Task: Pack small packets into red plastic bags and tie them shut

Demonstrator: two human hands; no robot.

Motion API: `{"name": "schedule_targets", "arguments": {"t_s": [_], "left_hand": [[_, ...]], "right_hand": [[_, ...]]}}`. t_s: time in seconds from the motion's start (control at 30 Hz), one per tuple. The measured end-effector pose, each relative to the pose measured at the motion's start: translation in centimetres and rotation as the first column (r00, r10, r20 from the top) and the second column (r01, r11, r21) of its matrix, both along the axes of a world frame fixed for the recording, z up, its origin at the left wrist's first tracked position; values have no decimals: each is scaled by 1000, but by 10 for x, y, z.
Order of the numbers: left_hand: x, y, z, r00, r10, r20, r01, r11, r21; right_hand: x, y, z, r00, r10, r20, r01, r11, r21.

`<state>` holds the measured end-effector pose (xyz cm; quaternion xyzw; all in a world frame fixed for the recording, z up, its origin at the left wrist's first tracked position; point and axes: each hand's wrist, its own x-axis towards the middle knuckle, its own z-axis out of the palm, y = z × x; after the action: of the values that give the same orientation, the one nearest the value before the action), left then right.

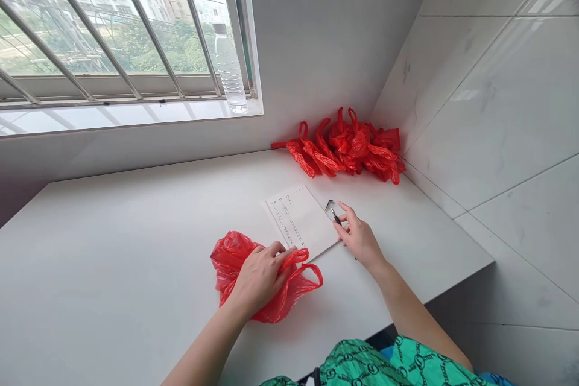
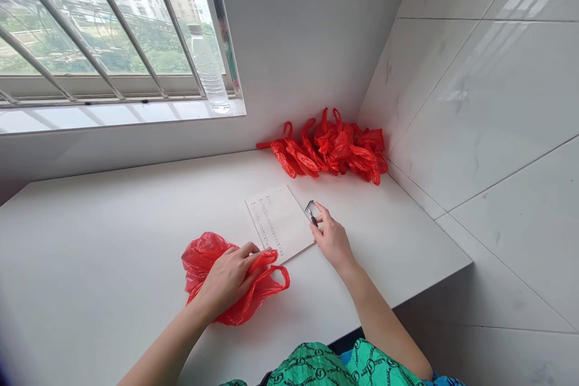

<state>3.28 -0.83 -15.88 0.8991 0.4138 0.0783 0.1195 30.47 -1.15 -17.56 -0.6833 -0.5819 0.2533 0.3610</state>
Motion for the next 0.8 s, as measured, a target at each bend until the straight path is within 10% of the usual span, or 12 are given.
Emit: {"name": "schedule_targets", "arguments": {"t_s": [0.8], "left_hand": [[-2,-1,-5,1000,-9,30,9,1000,5]], "right_hand": [[-2,31,-9,921,-18,389,62,993,-101]]}}
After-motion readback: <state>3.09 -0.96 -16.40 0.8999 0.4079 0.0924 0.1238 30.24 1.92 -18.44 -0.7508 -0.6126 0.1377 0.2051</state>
